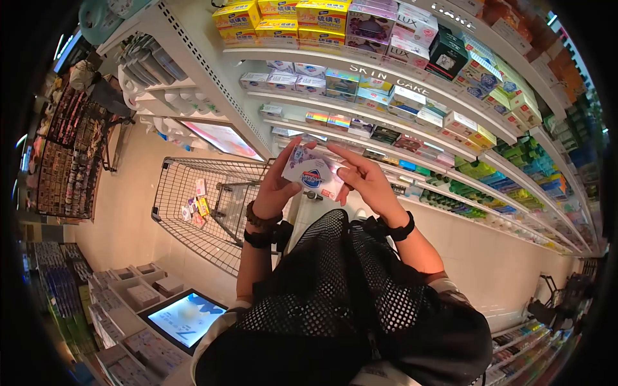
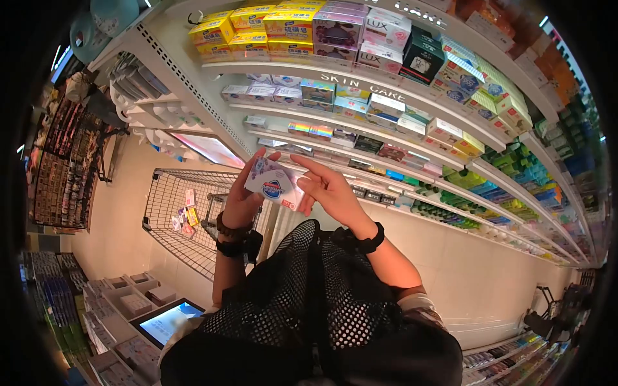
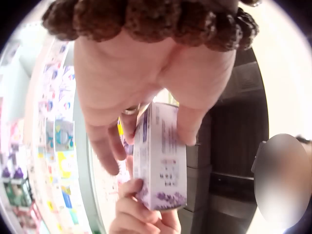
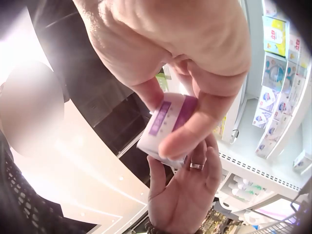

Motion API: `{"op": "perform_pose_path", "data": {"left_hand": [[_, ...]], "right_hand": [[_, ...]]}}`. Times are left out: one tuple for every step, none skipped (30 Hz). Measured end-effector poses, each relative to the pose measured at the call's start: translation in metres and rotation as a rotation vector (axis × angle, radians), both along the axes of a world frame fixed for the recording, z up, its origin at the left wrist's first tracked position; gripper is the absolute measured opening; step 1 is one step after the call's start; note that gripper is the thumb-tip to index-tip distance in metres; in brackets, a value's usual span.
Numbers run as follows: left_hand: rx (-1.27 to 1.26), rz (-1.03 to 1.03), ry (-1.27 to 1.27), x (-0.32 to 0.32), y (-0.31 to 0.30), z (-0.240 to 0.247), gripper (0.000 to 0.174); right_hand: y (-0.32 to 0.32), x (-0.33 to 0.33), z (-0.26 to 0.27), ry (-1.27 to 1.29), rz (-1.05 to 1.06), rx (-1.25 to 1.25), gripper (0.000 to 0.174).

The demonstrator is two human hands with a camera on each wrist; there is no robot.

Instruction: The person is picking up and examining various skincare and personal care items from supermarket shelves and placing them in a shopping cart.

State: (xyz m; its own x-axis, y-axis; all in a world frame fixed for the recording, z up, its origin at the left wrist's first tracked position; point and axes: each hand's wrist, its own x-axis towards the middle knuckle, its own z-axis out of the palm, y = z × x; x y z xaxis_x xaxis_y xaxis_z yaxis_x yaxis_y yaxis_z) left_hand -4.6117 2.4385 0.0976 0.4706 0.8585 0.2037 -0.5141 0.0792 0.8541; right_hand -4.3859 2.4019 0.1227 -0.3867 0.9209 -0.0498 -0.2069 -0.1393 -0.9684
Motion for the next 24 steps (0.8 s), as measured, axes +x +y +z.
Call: {"op": "perform_pose_path", "data": {"left_hand": [[-0.094,-0.004,-0.065,0.01,-0.001,-0.005,0.072],[-0.087,-0.008,-0.073,0.013,0.002,-0.014,0.072],[-0.241,-0.184,-0.124,0.015,0.002,-0.025,0.068],[-0.392,-0.365,-0.175,0.015,0.001,-0.034,0.066],[-0.458,-0.277,-0.003,0.019,-0.006,-0.028,0.066],[-0.372,-0.284,0.059,0.017,-0.007,-0.026,0.066],[-0.409,-0.38,0.031,0.012,-0.007,-0.022,0.065],[-0.442,-0.478,0.002,0.007,-0.006,-0.017,0.065],[-0.457,-0.582,0.019,0.001,-0.006,-0.013,0.069],[-0.535,-0.676,-0.028,-0.002,-0.003,-0.017,0.069],[-0.631,-0.685,-0.014,-0.002,-0.011,-0.005,0.068],[-0.723,-0.704,0.012,-0.002,-0.014,0.01,0.067],[-0.714,-0.715,0.053,-0.001,-0.013,0.005,0.065],[-0.717,-0.707,0.043,0.001,-0.015,0.001,0.065],[-0.673,-0.654,0.135,0.003,-0.016,-0.004,0.063],[-0.628,-0.601,0.229,0.002,-0.016,-0.01,0.061],[-0.545,-0.881,0.054,-0.005,-0.001,-0.015,0.055],[-0.54,-0.881,0.054,-0.005,0.002,-0.023,0.055],[-0.548,-0.845,0.052,-0.005,0.005,-0.029,0.051],[-0.555,-0.81,0.05,-0.004,0.006,-0.028,0.048],[-0.597,-0.673,0.075,-0.007,0.001,-0.024,0.043],[-0.593,-0.673,0.074,-0.01,-0.003,-0.027,0.043],[-0.554,-0.646,0.157,-0.014,-0.006,-0.033,0.042],[-0.515,-0.618,0.238,-0.02,-0.007,-0.041,0.041]], "right_hand": [[-0.008,-0.003,-0.002,0.086,0.051,0.021,0.073],[-0.016,-0.007,-0.003,0.172,0.102,0.041,0.085],[-0.024,-0.007,-0.004,0.082,0.16,0.002,0.103],[-0.034,-0.014,-0.003,0.014,0.089,-0.018,0.106],[-0.041,-0.01,0.0,-0.159,0.073,0.005,0.099],[-0.046,-0.005,0.004,-0.33,0.061,0.029,0.092],[-0.047,0.003,0.011,-0.435,0.007,0.034,0.077],[-0.046,0.014,0.017,-0.54,-0.049,0.044,0.064],[-0.044,0.023,0.004,-0.384,-0.144,0.039,0.04],[-0.043,0.028,-0.005,-0.3,-0.247,0.045,0.036],[-0.043,0.024,-0.003,-0.318,-0.286,0.129,0.036],[-0.043,0.015,0.0,-0.326,-0.337,0.217,0.037],[-0.045,0.009,0.002,-0.331,-0.325,0.215,0.037],[-0.046,0.004,0.006,-0.295,-0.231,0.169,0.036],[-0.047,0.0,0.007,-0.259,-0.137,0.121,0.036],[-0.046,-0.004,0.005,-0.262,-0.127,0.119,0.036],[-0.043,-0.007,0.003,-0.301,-0.144,0.136,0.035],[-0.038,-0.01,0.001,-0.341,-0.161,0.153,0.033],[-0.031,-0.01,-0.013,-0.305,-0.191,0.207,0.031],[-0.027,-0.012,-0.007,-0.306,-0.191,0.211,0.031],[-0.024,-0.014,0.001,-0.417,-0.108,0.25,0.034],[-0.02,-0.017,0.01,-0.527,-0.025,0.289,0.036],[-0.016,-0.021,0.016,-0.639,0.107,0.354,0.043],[-0.014,-0.031,0.024,-0.679,0.182,0.367,0.048]]}}
